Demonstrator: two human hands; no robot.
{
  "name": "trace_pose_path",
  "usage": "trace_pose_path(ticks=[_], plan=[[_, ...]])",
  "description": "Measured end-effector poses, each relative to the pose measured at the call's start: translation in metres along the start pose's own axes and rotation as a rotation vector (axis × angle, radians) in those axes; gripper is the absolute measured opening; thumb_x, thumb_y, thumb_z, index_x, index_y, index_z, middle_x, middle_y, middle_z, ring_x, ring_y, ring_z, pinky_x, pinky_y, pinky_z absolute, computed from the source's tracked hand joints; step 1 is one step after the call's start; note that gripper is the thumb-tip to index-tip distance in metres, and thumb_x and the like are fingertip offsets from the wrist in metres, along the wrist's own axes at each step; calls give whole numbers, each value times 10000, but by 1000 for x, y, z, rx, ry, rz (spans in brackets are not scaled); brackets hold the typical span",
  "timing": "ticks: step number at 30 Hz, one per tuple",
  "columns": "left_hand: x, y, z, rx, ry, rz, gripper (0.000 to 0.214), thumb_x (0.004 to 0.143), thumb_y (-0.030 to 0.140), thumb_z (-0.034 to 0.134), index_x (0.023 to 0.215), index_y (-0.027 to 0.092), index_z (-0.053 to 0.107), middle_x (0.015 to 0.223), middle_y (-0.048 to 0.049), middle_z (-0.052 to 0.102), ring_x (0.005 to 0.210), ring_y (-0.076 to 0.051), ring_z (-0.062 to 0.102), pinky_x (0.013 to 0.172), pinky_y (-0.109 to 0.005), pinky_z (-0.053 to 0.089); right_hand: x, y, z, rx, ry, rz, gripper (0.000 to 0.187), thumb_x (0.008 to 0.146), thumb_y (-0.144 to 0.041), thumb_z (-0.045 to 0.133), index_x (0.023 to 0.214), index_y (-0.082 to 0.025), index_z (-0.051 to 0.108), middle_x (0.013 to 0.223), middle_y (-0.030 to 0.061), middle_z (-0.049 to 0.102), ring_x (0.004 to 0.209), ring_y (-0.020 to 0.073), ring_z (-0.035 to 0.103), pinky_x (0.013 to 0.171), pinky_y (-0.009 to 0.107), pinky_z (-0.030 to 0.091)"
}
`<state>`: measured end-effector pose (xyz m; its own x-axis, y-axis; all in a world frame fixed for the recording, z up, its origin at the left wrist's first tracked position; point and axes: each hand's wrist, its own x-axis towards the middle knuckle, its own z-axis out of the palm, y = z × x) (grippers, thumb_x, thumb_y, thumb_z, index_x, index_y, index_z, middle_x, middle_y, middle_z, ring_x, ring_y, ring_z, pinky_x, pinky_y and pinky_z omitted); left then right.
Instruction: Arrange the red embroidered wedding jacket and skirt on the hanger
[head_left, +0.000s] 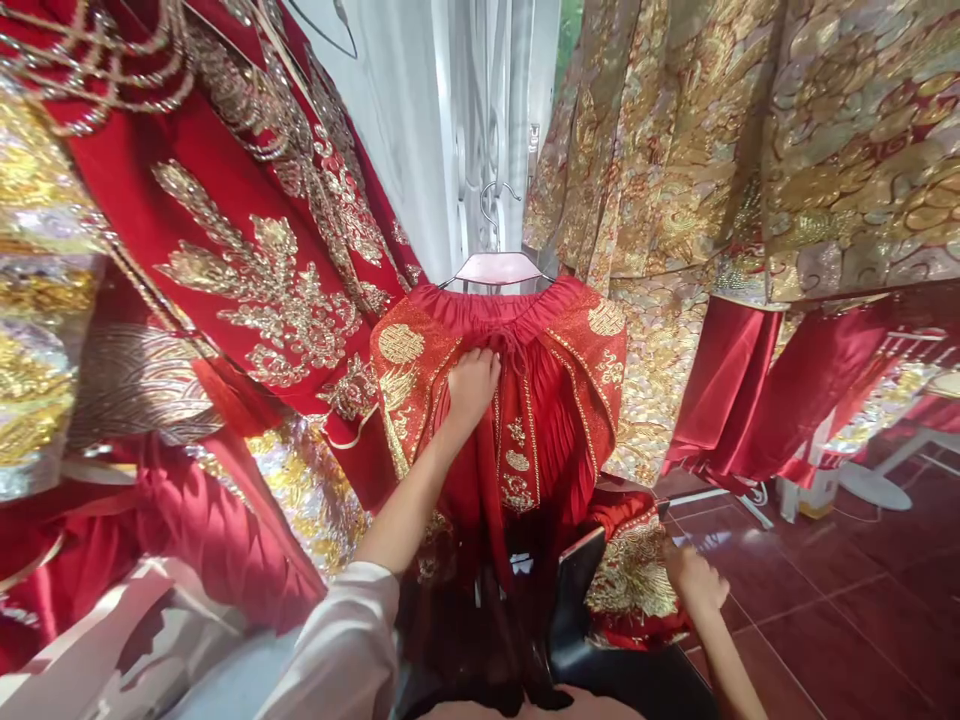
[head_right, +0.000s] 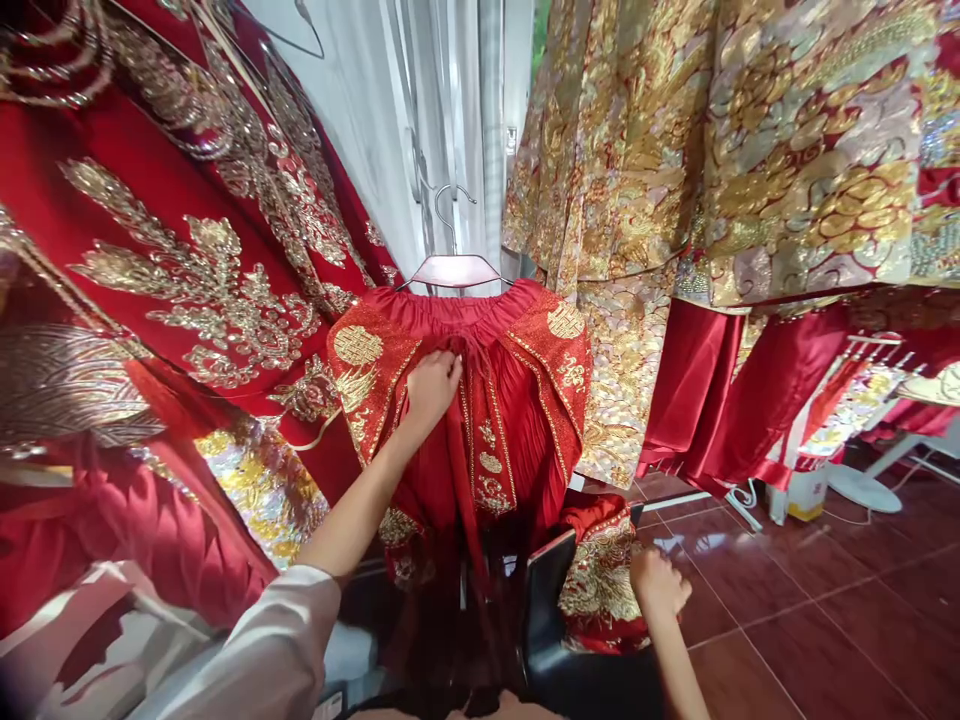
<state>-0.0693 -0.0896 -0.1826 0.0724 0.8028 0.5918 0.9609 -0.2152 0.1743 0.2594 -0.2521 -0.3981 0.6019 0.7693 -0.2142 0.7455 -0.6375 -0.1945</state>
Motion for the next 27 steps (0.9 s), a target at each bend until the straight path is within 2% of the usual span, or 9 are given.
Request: trace_pose_path(ticks=[5, 9, 12, 14, 16, 18, 20, 23, 27], plan=[[-69, -15, 19, -19, -192, 132, 301, 953, 191, 354, 842, 165, 633, 923, -129, 658, 883, -244, 619, 702, -339, 465, -28, -78, -65, 111, 153, -294, 487, 944, -362, 277, 1283, -127, 536, 1134, 198, 659, 1044, 325, 645, 884, 431, 486], [-147, -34, 53, 6, -371, 172, 237, 834, 59, 497, 662, 165, 621, 725, -104, 654, 670, -231, 659, 525, -304, 437, -45, -151, -113, 489, 495, -868, 409, 929, -347, 369, 1190, -139, 606, 1161, 136, 661, 1023, 273, 645, 908, 414, 494], [-169, -44, 57, 17, -405, 179, 226, 813, 55, 532, 644, 173, 624, 663, -80, 638, 613, -230, 666, 485, -298, 420, -49, -202, -149, 583, 677, -1210, 359, 931, -281, 387, 1127, -120, 640, 1167, 118, 658, 1082, 231, 601, 981, 398, 452], [-155, -42, 42, -1, -389, 212, 257, 877, 123, 488, 677, 181, 639, 683, -75, 647, 630, -221, 664, 508, -306, 439, -44, -234, -172, 524, 743, -1361, 352, 929, -250, 396, 1153, -117, 633, 1220, 110, 634, 1143, 228, 546, 1016, 406, 412], [-120, -33, 16, -35, -339, 266, 286, 939, 224, 422, 801, 175, 667, 822, -91, 676, 760, -222, 663, 612, -324, 487, -36, -262, -190, 434, 759, -1456, 354, 919, -226, 415, 1193, -120, 613, 1276, 101, 602, 1210, 240, 479, 1039, 435, 360], [-73, -21, -11, -55, -243, 320, 330, 967, 305, 365, 1093, 155, 630, 1121, -127, 633, 1057, -271, 578, 860, -404, 469, -28, -284, -200, 338, 723, -1489, 351, 903, -209, 445, 1204, -122, 602, 1276, 102, 599, 1228, 258, 444, 1042, 467, 306], [-28, -10, -32, -68, -124, 351, 397, 964, 295, 360, 1306, 141, 489, 1323, -141, 509, 1232, -284, 438, 1046, -462, 332, -23, -297, -203, 262, 685, -1483, 319, 894, -207, 463, 1157, -118, 621, 1184, 109, 638, 1166, 263, 461, 1028, 475, 265], [15, -7, -44, -39, 4, 393, 359, 897, 210, 465, 1227, 93, 542, 1215, -148, 578, 1177, -281, 467, 1097, -482, 249, -18, -297, -201, 208, 678, -1451, 256, 902, -219, 455, 1016, -126, 664, 995, 99, 664, 1025, 243, 481, 994, 448, 238], [16, -25, -45, -98, -72, 476, 159, 839, 160, 495, 892, 180, 644, 909, -42, 651, 978, -220, 542, 1064, -434, 285, -11, -281, -200, 187, 654, -1457, 257, 891, -176, 430, 904, -170, 687, 892, 66, 644, 920, 214, 461, 941, 419, 236]])
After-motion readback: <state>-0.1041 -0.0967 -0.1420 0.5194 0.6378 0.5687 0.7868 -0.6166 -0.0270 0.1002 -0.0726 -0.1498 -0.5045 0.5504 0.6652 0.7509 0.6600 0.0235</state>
